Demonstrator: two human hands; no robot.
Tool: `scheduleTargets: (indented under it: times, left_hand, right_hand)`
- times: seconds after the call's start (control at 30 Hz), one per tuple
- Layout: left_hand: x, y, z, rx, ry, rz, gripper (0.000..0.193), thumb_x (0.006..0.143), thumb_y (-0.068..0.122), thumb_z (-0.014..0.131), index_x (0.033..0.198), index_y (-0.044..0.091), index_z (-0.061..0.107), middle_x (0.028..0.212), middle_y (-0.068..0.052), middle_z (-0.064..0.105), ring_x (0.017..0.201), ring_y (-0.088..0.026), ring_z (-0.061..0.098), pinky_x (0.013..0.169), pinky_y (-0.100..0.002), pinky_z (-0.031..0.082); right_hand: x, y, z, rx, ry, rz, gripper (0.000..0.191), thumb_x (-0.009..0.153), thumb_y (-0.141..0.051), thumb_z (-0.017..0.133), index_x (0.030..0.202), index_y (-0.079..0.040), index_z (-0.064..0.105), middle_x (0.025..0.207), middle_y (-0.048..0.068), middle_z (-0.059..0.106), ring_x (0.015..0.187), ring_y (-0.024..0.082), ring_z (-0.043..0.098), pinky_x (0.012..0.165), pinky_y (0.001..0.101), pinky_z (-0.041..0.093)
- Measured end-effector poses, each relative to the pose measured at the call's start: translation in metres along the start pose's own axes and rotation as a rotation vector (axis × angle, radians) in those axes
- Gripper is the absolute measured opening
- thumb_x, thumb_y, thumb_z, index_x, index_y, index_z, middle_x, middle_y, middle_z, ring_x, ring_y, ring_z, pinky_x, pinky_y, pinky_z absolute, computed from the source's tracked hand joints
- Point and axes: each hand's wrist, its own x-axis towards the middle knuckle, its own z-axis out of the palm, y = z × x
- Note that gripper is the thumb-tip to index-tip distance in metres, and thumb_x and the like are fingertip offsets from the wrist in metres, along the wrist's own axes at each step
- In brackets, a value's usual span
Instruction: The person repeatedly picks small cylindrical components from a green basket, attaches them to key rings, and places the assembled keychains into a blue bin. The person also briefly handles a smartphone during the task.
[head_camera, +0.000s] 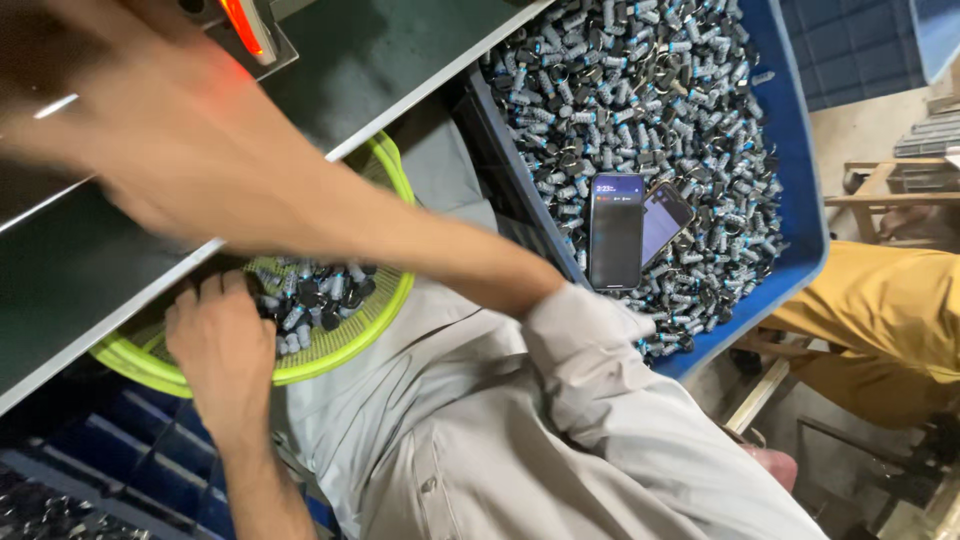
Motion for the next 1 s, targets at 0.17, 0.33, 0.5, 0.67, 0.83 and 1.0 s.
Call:
scheduleTargets:
  times: [0.17, 0.33, 0.5, 0.67, 0.83, 1.0]
  left_hand:
    - [-0.002, 0.000, 0.003, -0.046, -0.013, -0.005, 0.024, 0.076, 0.009, 0.074, 0.100, 0.009, 0.073, 0.101, -0.008, 0.068, 0.103, -0.029, 0.062, 0.094, -0.042, 0.050]
    - [0.005, -0.003, 0.002, -0.079, -0.095, 0.034, 0.028, 0.065, 0.017, 0.076, 0.091, 0.007, 0.075, 0.101, -0.011, 0.069, 0.098, -0.030, 0.062, 0.088, -0.043, 0.050]
    - [-0.002, -0.004, -0.017, -0.391, 0.095, 0.043, 0.016, 0.088, 0.005, 0.071, 0.102, 0.010, 0.075, 0.113, -0.003, 0.072, 0.107, -0.030, 0.061, 0.100, -0.043, 0.047]
    - [-0.014, 0.000, -0.025, -0.671, 0.239, -0.014, 0.020, 0.079, -0.004, 0.070, 0.098, 0.003, 0.074, 0.114, -0.008, 0.074, 0.110, -0.032, 0.066, 0.097, -0.041, 0.050]
    - [-0.027, 0.009, -0.017, -1.101, 0.256, -0.060, 0.018, 0.098, 0.009, 0.077, 0.107, -0.004, 0.069, 0.106, -0.013, 0.070, 0.098, -0.024, 0.068, 0.089, -0.029, 0.050]
    - [-0.058, 0.020, -0.004, -1.392, 0.357, -0.225, 0.022, 0.094, 0.009, 0.073, 0.104, -0.008, 0.066, 0.090, -0.015, 0.066, 0.080, -0.018, 0.062, 0.076, -0.023, 0.047]
  right_hand:
    - [-0.164, -0.002, -0.073, 0.094, -0.257, 0.161, 0.040, 0.069, 0.007, 0.063, 0.106, -0.008, 0.074, 0.118, 0.009, 0.075, 0.119, 0.029, 0.071, 0.100, 0.0501, 0.054]
    - [-0.283, 0.014, -0.152, -0.627, 0.157, 0.924, 0.051, 0.081, -0.002, 0.087, 0.124, -0.005, 0.061, 0.134, 0.014, 0.066, 0.134, 0.037, 0.053, 0.117, 0.0473, 0.040]
    - [-0.332, 0.004, -0.190, -0.828, -0.158, 1.212, 0.102, 0.055, -0.012, 0.095, 0.143, -0.002, 0.045, 0.145, 0.025, 0.044, 0.138, 0.046, 0.032, 0.113, 0.0555, 0.024]
    - [-0.291, -0.009, -0.175, -0.527, -0.023, 0.922, 0.085, 0.063, -0.017, 0.098, 0.134, -0.004, 0.053, 0.139, 0.019, 0.056, 0.133, 0.039, 0.049, 0.114, 0.0483, 0.036]
    - [-0.211, -0.026, -0.065, 0.457, -0.013, 0.629, 0.059, 0.079, -0.002, 0.088, 0.131, -0.008, 0.061, 0.137, 0.011, 0.065, 0.131, 0.030, 0.064, 0.113, 0.0401, 0.053]
    - [-0.191, -0.062, 0.025, 0.801, -0.112, 0.529, 0.045, 0.097, -0.005, 0.079, 0.136, -0.014, 0.061, 0.123, 0.005, 0.072, 0.105, 0.014, 0.075, 0.090, 0.0236, 0.064]
